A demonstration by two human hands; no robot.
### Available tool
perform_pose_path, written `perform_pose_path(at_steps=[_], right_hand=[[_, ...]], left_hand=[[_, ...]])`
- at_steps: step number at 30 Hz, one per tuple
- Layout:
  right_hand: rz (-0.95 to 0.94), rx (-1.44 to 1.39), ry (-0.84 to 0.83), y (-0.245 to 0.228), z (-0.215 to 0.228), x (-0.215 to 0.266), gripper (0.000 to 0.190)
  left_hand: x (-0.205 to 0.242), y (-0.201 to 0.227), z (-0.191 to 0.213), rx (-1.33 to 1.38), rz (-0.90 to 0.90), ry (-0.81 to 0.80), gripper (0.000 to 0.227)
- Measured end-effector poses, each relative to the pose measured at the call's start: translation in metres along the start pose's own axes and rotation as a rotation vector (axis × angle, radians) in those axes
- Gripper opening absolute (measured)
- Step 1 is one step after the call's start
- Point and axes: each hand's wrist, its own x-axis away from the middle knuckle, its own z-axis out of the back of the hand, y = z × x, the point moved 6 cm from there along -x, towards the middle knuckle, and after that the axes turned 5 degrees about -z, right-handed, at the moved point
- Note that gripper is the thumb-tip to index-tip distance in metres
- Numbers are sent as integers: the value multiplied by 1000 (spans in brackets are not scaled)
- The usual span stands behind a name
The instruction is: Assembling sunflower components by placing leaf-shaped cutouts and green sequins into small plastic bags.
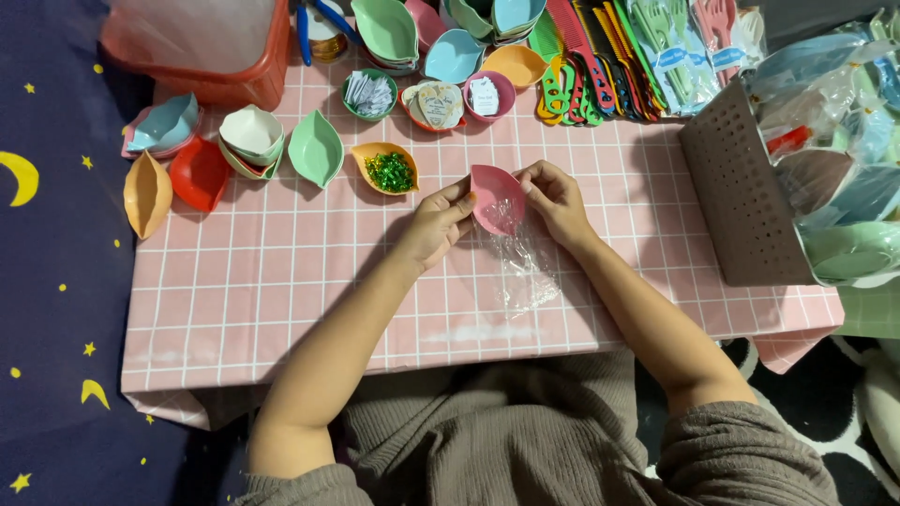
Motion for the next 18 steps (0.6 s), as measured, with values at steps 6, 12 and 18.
perform_pose_path(at_steps=[6, 12, 18], right_hand=[[208, 388, 180, -38, 13, -52, 11], [453, 1063, 33, -51, -6, -122, 6], [518, 1510, 7, -24, -21, -161, 24]], left_hand=[[0, -2, 4, 8, 51, 8, 49], [0, -4, 5, 107, 94, -4, 35], [2, -1, 2, 98, 118, 20, 44]])
